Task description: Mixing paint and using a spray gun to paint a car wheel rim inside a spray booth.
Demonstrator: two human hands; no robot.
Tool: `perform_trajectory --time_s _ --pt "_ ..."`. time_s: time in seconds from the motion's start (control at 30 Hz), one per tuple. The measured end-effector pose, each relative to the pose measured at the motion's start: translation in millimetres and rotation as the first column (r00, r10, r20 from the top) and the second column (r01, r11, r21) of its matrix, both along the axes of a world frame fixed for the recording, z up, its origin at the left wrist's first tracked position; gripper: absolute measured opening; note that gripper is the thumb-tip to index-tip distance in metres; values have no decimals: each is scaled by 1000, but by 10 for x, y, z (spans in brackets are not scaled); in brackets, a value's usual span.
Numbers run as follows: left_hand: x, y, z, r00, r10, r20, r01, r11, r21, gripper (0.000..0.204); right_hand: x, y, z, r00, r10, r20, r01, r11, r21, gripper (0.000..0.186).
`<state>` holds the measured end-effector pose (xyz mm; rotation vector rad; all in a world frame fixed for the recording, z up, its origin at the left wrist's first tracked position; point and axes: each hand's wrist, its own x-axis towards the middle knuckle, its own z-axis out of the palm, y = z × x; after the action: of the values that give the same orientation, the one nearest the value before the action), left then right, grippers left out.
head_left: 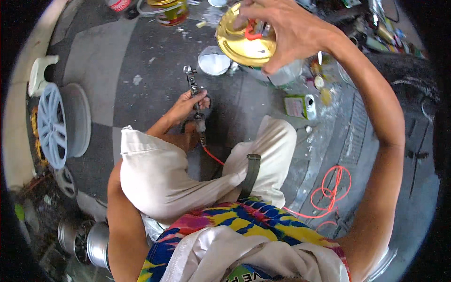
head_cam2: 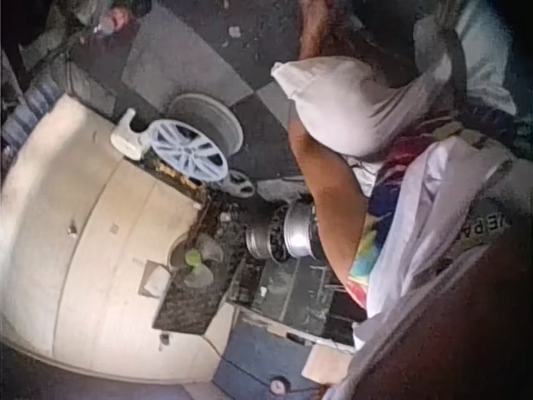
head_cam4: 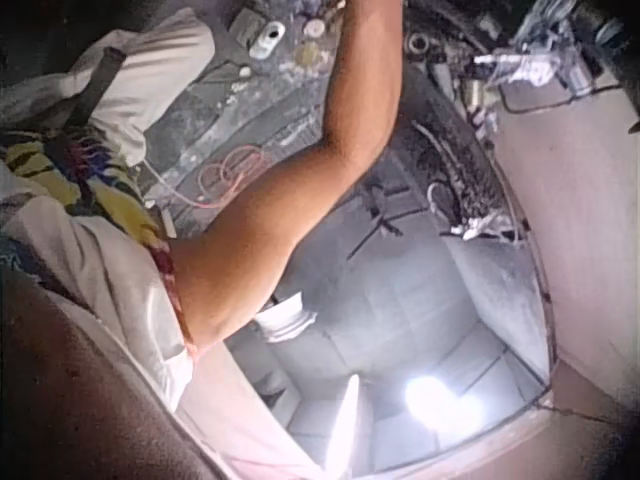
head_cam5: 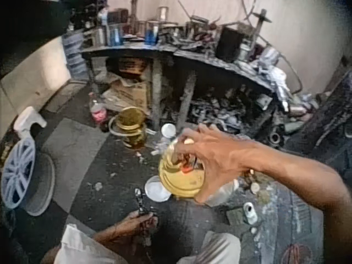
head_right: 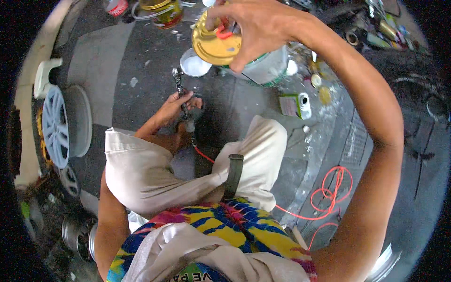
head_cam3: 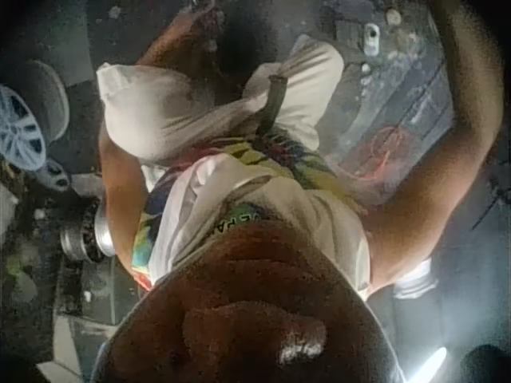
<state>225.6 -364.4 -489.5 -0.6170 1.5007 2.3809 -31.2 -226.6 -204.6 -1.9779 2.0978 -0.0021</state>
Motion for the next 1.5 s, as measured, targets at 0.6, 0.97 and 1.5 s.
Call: perform_trajectory --time_s 0.6,0.97,1.5 --pt "-638 507 -86 803 -595 -28 581 792 -187 43 40 1082 -453 995 -101 -5 84 801 593 82" --pt "-528 540 -30 801 -598 -34 589 797 -130 40 51 582 -616 980 -195 50 67 549 833 87" --pt "-124 166 -158 900 -434 50 436 884 -169 35 49 364 -522 998 8 56 -36 856 516 85"
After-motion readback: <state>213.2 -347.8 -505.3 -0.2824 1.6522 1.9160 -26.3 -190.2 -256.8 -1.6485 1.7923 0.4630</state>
